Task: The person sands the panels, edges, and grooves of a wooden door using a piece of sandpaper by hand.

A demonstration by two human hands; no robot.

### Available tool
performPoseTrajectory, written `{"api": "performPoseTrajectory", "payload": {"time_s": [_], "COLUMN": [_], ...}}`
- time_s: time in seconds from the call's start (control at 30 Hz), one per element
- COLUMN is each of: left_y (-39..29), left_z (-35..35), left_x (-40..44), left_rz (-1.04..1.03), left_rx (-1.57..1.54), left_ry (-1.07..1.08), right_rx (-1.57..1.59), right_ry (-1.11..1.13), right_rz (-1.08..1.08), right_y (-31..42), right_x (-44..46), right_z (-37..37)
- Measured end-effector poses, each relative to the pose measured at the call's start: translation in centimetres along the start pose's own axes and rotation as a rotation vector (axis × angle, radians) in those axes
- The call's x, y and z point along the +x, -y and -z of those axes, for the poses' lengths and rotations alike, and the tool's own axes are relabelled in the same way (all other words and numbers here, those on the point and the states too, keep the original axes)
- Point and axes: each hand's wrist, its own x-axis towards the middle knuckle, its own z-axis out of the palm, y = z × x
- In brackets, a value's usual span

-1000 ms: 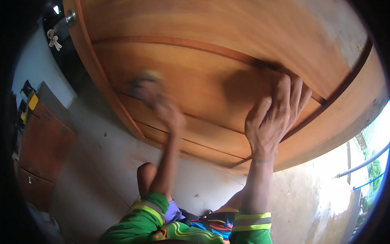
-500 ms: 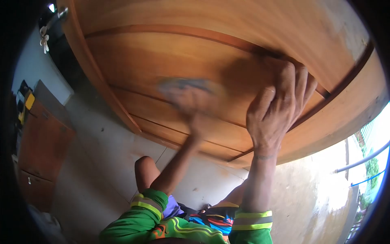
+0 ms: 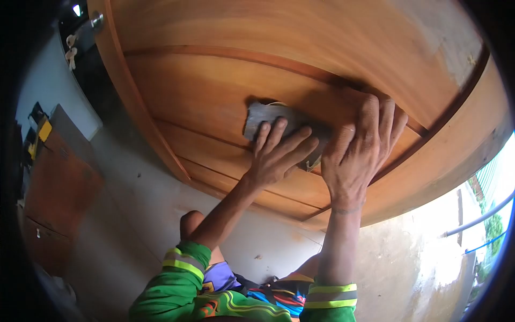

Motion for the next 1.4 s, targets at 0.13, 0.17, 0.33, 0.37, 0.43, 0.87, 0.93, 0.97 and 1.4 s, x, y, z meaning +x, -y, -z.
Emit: {"api": "performPoseTrajectory", "payload": {"time_s": [0.13,0.17,0.33,0.37,0.43,0.87,0.93,0.97,1.4], "left_y": [9.6,9.6,10.1,7.7,0.2,12.1,13.4,13.7,12.9], "left_z": [6.3,6.2,6.9,5.9,5.2,16.9,17.4,17.6,18.6], "left_x": [2.7,2.9,4.9,5.5,7.8,22.4,26.0,26.8,22.9], "left_rz": [-0.191,-0.09,0.436,0.207,-0.224,-0.097,-0.091,-0.086,0.103], "left_rx": [0.188,0.153,-0.016,0.018,0.099,0.121,0.075,0.057,0.165], "left_ry": [-0.158,-0.199,-0.418,-0.334,-0.134,-0.622,-0.577,-0.549,-0.312], "right_rx": [0.0,-0.004,0.02,0.017,-0.02,0.021,0.006,0.017,0.051], "right_ry": [0.009,0.012,-0.029,-0.03,-0.011,-0.039,-0.012,0.001,-0.014], "right_rz": [-0.046,-0.042,-0.039,-0.036,0.004,-0.032,-0.055,-0.057,-0.079], "right_y": [0.1,0.4,1.2,0.9,0.5,0.5,0.8,0.7,0.5], "right_x": [-0.2,-0.2,0.2,0.0,-0.4,-0.7,-0.6,-0.7,-0.2], "right_z": [0.3,0.5,0.3,0.3,0.2,0.0,0.2,0.3,0.9]}}
